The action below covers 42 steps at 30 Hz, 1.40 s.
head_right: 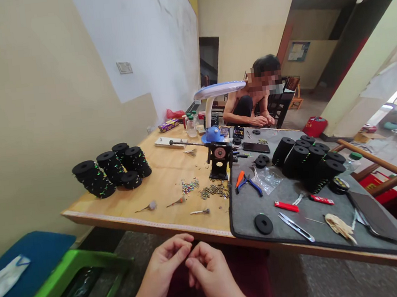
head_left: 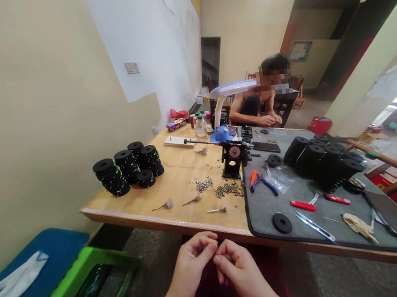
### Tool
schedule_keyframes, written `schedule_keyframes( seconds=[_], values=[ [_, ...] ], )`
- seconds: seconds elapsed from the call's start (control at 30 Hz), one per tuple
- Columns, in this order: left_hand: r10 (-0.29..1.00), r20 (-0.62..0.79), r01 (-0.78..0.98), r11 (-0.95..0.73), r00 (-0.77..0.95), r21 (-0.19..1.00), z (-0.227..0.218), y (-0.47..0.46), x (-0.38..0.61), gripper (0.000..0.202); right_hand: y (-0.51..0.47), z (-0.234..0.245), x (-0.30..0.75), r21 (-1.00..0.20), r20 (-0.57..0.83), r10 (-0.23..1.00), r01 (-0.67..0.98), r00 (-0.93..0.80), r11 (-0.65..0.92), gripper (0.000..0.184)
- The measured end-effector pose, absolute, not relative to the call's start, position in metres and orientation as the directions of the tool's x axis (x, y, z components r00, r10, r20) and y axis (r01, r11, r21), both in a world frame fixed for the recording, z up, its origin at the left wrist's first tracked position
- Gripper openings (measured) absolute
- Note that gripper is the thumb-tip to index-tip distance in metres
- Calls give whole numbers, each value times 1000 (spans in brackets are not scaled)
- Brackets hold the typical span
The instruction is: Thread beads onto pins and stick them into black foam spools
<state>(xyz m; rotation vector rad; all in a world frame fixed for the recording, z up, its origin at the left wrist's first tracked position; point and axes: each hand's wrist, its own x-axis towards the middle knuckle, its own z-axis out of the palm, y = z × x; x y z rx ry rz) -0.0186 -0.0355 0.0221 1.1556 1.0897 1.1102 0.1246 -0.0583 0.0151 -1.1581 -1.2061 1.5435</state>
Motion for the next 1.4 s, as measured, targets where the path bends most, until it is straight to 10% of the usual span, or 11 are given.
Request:
schedule_keyframes(
  seconds=[0.2,0.37,0.6,0.73,0.9,1.4],
  values=[
    [902,401,633,-405,159,660,25,36,-34,19,-61,-1,142,-951,-271,963,-154,-5,-269,44],
    [960,212,907,-249,184,340,19,86,-37,35,-68,-9,147,-936,-293,955,-217,51,-276,44],
    [962,144,797,-273,232,539,18,59,-39,21,-75,-13,150,-936,-287,954,-237,90,-259,47],
    [914,-196,236,115,356,965,4,-5,-31,15,-81,-23,147,-939,-304,952,-183,47,-291,46],
    [832,-400,-33,445,386,895,-16,-57,-15,24,-85,-33,143,-932,-346,938,-108,-28,-347,40],
    [766,-457,-74,543,453,836,-22,-62,-6,27,-82,-32,142,-923,-372,928,-102,-19,-372,40]
  ],
)
